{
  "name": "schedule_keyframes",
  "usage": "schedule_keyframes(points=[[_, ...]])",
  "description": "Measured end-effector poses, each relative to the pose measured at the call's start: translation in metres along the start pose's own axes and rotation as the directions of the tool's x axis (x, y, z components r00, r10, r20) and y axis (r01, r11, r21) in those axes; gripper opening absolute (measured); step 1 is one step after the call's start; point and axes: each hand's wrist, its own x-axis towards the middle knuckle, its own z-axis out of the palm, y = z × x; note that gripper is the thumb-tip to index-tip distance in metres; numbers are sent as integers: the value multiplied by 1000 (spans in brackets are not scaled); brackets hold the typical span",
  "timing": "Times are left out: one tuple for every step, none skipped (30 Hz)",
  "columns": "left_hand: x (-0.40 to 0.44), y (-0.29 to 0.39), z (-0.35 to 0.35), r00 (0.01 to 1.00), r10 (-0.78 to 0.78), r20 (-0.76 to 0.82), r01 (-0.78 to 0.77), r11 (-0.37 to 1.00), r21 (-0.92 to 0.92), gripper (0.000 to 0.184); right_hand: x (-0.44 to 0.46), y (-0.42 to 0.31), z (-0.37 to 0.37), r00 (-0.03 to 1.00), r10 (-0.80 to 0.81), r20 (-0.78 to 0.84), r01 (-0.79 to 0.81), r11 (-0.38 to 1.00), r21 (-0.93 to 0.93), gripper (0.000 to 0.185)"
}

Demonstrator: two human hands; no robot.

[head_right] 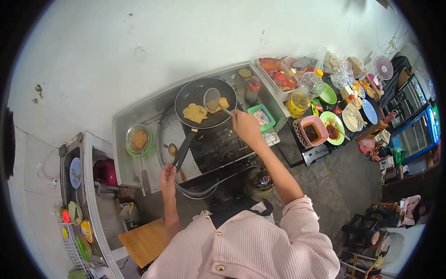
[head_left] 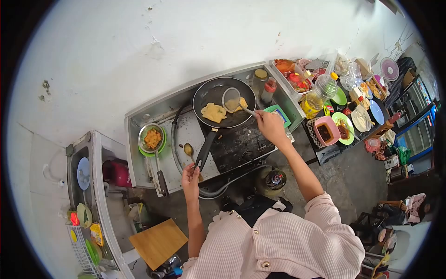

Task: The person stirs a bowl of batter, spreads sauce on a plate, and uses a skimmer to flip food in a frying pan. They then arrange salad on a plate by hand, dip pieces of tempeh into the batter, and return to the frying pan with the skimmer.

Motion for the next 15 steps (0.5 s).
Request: schedule_keyframes(points=[[0,-1,0,1000,6,4,-6,1000,-6,28,0,1,2,1000,10,-1,-10,1000,-11,21],[0,-1,0,1000,12,6,-12,1000,-14,28,0,1,3,1000,18,-2,-18,1000,-23,20],[-1,0,0,1000,18,8,-18,1000,-21,28,0,0,4,1000,27,-2,-27,999,-34,20],[-1,1,0,1000,-4,6,4,1000,-5,29,1,-2,4,1000,18,-7,-18,997,-78,19],[-1,1,0,1000,-10,5,10,1000,-6,29,4,-1,6,1000,-19,-17,17,995,-101,19],[-1,0,0,1000,-17,6,17,1000,-5,30,8,1,9,998,-53,-27,49,991,-124,19],[-1,0,-1,1000,-23,7,23,1000,-3,30,11,2,10,996,-87,-37,80,986,-148,19],[-1,1,-1,1000,-30,5,30,1000,7,30,15,2,11,994,-105,-40,98,984,-148,19],[-1,2,0,999,-35,3,35,999,15,30,18,4,12,992,-120,-25,115,981,-154,19],[-1,3,0,999,-41,-1,41,999,23,30,21,7,15,991,-136,-9,133,978,-158,19],[-2,4,0,999,-36,-4,36,999,25,30,24,10,18,988,-155,8,154,975,-161,19],[-2,5,1,999,-32,-10,32,999,27,30,26,11,19,990,-134,34,137,978,-156,20],[-3,5,2,999,-27,-17,28,999,29,30,27,13,19,992,-118,42,122,984,-130,21],[-3,2,1,1000,-13,-3,13,1000,-10,30,27,15,19,993,-102,52,107,989,-106,22],[-2,0,0,1000,-23,-5,23,1000,18,31,28,18,17,994,-86,63,91,992,-83,24]])
